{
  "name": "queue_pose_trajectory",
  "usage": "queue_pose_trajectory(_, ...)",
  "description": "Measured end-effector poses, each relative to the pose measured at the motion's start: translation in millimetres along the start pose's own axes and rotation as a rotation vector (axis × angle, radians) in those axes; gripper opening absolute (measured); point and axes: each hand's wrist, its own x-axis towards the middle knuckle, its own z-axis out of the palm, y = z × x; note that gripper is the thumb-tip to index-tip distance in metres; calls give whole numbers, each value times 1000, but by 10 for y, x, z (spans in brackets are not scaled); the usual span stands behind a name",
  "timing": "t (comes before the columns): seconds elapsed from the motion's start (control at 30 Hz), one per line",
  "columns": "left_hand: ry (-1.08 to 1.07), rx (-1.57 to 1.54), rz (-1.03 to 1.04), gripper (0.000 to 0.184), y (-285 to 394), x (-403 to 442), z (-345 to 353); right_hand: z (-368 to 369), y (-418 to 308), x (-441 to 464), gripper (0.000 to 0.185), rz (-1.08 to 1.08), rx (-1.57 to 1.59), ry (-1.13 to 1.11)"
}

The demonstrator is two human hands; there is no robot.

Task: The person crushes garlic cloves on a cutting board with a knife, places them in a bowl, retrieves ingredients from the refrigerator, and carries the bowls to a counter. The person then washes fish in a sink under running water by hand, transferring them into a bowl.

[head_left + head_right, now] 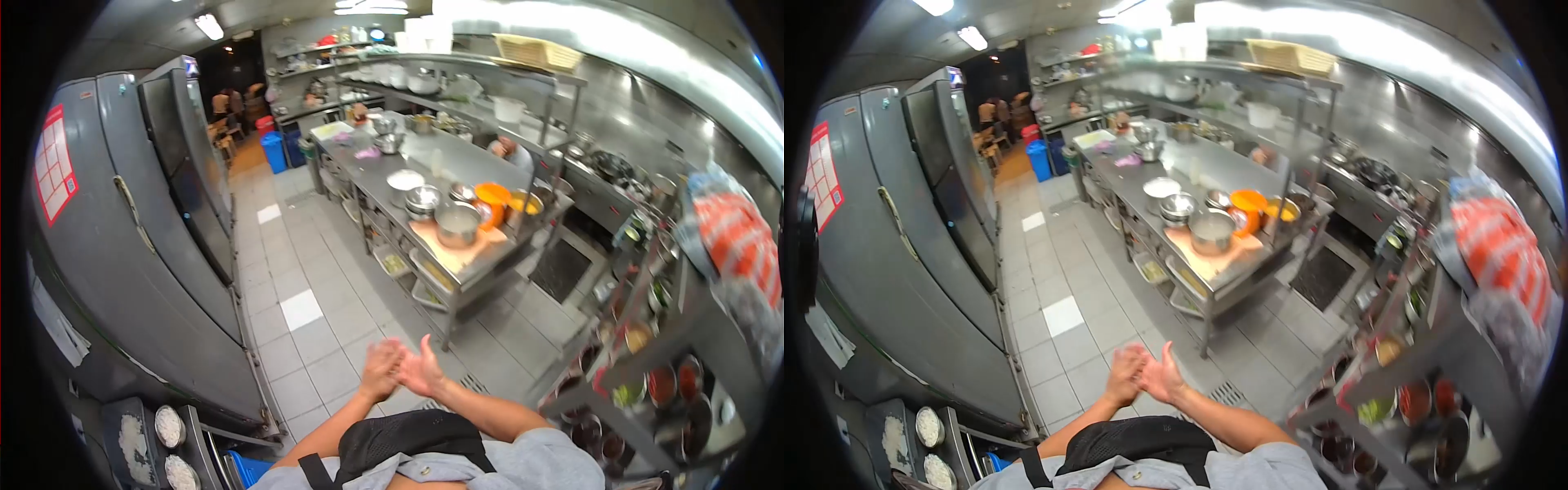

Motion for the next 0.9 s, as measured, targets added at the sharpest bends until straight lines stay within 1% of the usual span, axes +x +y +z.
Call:
queue_pose_trajectory(0.03,182,-166,-311,50,-318,-43,-65,-28,-111,241,101,110,-148,-89)
queue_pose_trajectory(0.07,-154,-123,-652,53,-1115,-359,-89,-50,-150,480,103,209,-283,-180)
queue_pose_trajectory(0.1,-578,95,-865,61,-2146,-959,-2,160,-373,622,90,319,-196,-317)
queue_pose_trajectory(0.13,-716,360,-995,64,-2483,-1532,-112,162,-550,847,90,319,-182,-338)
queue_pose_trajectory(0.17,-782,467,-940,61,-2472,-2024,-407,132,-725,1040,81,279,-512,-358)
queue_pose_trajectory(0.2,-895,438,-968,55,-2242,-2218,-679,89,-913,1222,72,230,-848,-367)
queue_pose_trajectory(0.23,-920,349,-1184,54,-2114,-2494,-904,-56,-1054,1401,56,161,-945,-293)
queue_pose_trajectory(0.27,-874,265,-1390,54,-2035,-2664,-1033,-262,-1180,1534,53,142,-968,-178)
queue_pose_trajectory(0.3,-809,194,-1535,54,-2017,-2807,-1121,-511,-1298,1667,50,122,-991,-66)
queue_pose_trajectory(0.37,-695,106,-1676,53,-2040,-2826,-1188,-1169,-1458,1889,48,214,-743,216)
queue_pose_trajectory(0.4,-638,62,-1717,53,-2120,-2806,-1158,-1629,-1464,2003,46,217,-701,283)
queue_pose_trajectory(0.43,-581,28,-1751,52,-2233,-2788,-1149,-2072,-1419,2116,41,220,-886,431)
queue_pose_trajectory(0.47,-522,-10,-1781,52,-2346,-2736,-1122,-2673,-1362,2195,37,207,-1085,433)
queue_pose_trajectory(0.5,-468,-43,-1803,51,-2487,-2666,-1087,-3144,-1325,2216,34,241,-1323,437)
queue_pose_trajectory(0.53,-424,-74,-1817,51,-2676,-2590,-1022,-3092,-1405,2172,40,336,-1776,444)
queue_pose_trajectory(0.57,-391,-101,-1824,51,-2916,-2454,-987,-4009,-1241,2117,42,187,-1757,422)
queue_pose_trajectory(0.6,-358,-117,-1826,50,-3235,-2302,-955,-5318,-1001,2116,44,198,-1834,365)
queue_pose_trajectory(0.63,-348,-130,-1822,50,-3540,-2195,-942,-5128,-1133,1996,44,373,-1781,496)
queue_pose_trajectory(0.67,-325,-143,-1816,50,-3877,-2075,-970,-4752,-1258,2155,43,474,-1742,584)
queue_pose_trajectory(0.73,-304,-140,-1733,49,-4837,-1659,-914,-4402,-1498,2714,43,529,-1690,699)
queue_pose_trajectory(0.77,-309,-140,-1664,49,-5328,-1309,-870,-4293,-1593,3014,42,532,-1672,733)
queue_pose_trajectory(0.8,-329,-119,-1539,48,-5891,-907,-819,-4214,-1691,3327,42,531,-1649,761)
queue_pose_trajectory(0.83,-293,-84,-1301,48,-6479,-379,-842,-4155,-1772,3657,41,520,-1628,788)
queue_pose_trajectory(0.87,55,-249,-1460,35,-7044,170,-858,-4101,-1852,3984,41,505,-1606,805)
queue_pose_trajectory(0.9,341,-383,-1232,26,-7462,918,-1068,-4085,-1913,4318,41,486,-1583,824)
